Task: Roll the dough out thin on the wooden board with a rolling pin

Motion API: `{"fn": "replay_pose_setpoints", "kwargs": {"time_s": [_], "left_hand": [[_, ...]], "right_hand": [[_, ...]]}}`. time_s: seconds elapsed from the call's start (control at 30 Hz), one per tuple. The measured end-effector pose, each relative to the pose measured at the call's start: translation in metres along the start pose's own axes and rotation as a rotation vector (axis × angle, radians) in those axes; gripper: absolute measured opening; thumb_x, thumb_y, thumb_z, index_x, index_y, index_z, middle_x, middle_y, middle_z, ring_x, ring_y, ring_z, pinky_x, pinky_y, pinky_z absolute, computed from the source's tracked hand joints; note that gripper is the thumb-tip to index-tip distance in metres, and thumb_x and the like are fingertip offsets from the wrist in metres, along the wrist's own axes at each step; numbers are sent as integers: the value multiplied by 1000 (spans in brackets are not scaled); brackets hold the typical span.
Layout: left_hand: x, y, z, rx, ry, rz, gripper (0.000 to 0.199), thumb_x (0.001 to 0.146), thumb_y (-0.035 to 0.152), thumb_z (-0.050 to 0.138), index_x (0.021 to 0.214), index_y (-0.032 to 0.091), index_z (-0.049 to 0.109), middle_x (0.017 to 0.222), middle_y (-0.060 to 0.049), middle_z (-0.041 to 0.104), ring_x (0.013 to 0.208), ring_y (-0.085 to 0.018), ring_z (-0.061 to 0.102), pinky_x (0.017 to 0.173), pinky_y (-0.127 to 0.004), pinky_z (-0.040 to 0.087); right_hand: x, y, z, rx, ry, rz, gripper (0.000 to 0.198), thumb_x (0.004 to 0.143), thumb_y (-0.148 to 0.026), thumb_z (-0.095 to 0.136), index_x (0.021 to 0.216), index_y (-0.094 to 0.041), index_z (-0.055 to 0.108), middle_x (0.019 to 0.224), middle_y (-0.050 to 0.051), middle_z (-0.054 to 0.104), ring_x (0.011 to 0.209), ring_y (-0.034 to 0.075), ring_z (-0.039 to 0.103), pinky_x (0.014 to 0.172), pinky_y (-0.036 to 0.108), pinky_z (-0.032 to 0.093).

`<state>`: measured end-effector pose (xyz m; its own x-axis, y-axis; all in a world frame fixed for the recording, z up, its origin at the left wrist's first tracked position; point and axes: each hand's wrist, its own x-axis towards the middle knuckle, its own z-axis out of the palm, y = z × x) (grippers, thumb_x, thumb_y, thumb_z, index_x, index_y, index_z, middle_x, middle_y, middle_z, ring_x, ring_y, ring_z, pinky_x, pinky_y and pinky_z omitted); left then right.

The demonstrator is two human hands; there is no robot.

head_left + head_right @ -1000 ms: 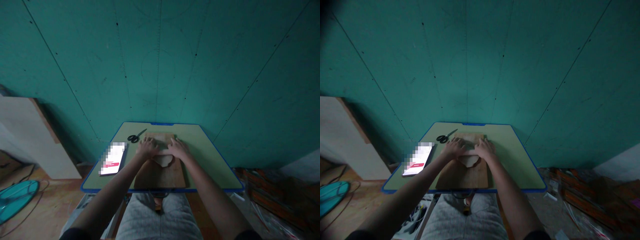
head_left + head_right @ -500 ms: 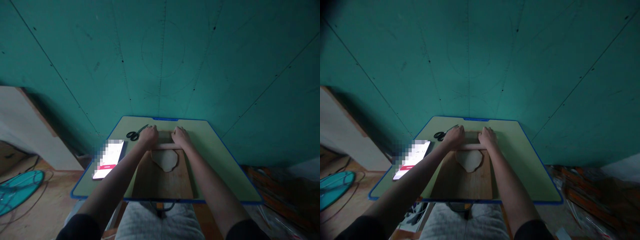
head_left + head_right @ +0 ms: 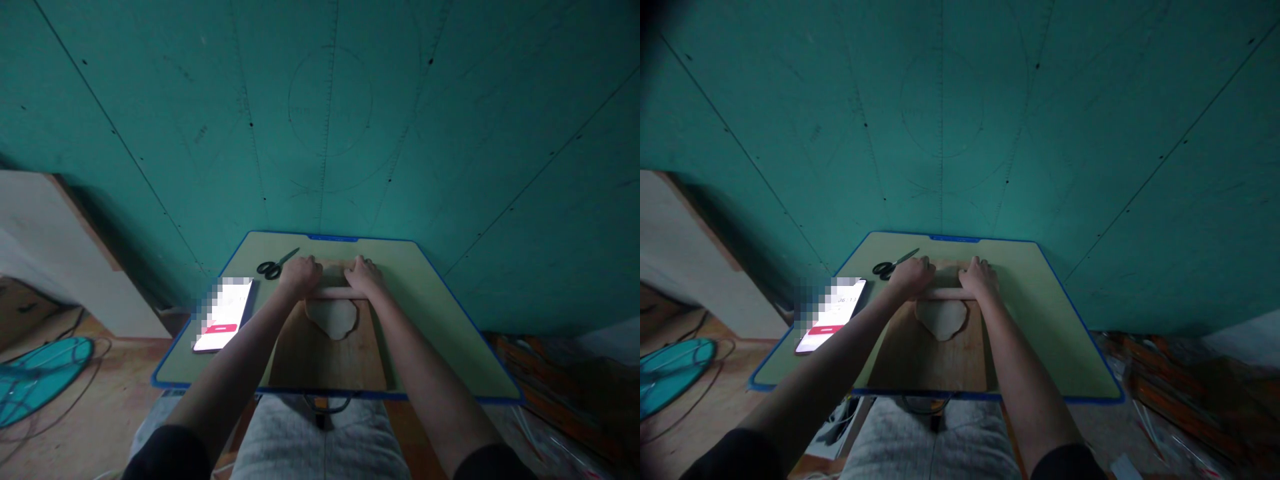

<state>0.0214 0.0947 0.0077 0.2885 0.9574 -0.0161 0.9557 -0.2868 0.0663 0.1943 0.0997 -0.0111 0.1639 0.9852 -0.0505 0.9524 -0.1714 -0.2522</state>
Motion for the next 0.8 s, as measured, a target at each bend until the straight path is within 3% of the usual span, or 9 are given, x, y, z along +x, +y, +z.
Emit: {"fn": "replay_pose_setpoints", "kwargs": {"time_s": [0.13,0.27,0.43,0.8], "left_hand": [[-10,1,2,-72,8,-137,38,93,29,36,110,8,62,107,-23,68,102,-32,67,81,-38,53],[-21,0,7,-152,24,-222,35,90,27,40,114,9,59,105,-20,70,99,-29,69,76,-32,53],[-37,4,5,-216,35,-253,31,89,20,41,114,12,58,109,-17,70,100,-27,69,76,-31,52],[-55,8,7,-229,58,-244,32,96,19,35,112,11,60,106,-20,71,100,-29,70,77,-33,52]], "right_hand": [[-13,3,-1,43,-2,8,40,90,-37,48,123,-15,50,124,17,60,114,28,58,90,37,45],[-23,9,1,69,73,-30,25,93,-29,46,113,-18,56,117,13,62,108,23,60,86,32,44],[-32,16,4,97,67,-73,20,94,-22,45,98,-19,65,111,9,65,106,19,60,83,25,42],[-58,20,2,102,68,-111,22,94,-25,48,98,-20,70,111,6,67,99,17,64,74,23,41]]}}
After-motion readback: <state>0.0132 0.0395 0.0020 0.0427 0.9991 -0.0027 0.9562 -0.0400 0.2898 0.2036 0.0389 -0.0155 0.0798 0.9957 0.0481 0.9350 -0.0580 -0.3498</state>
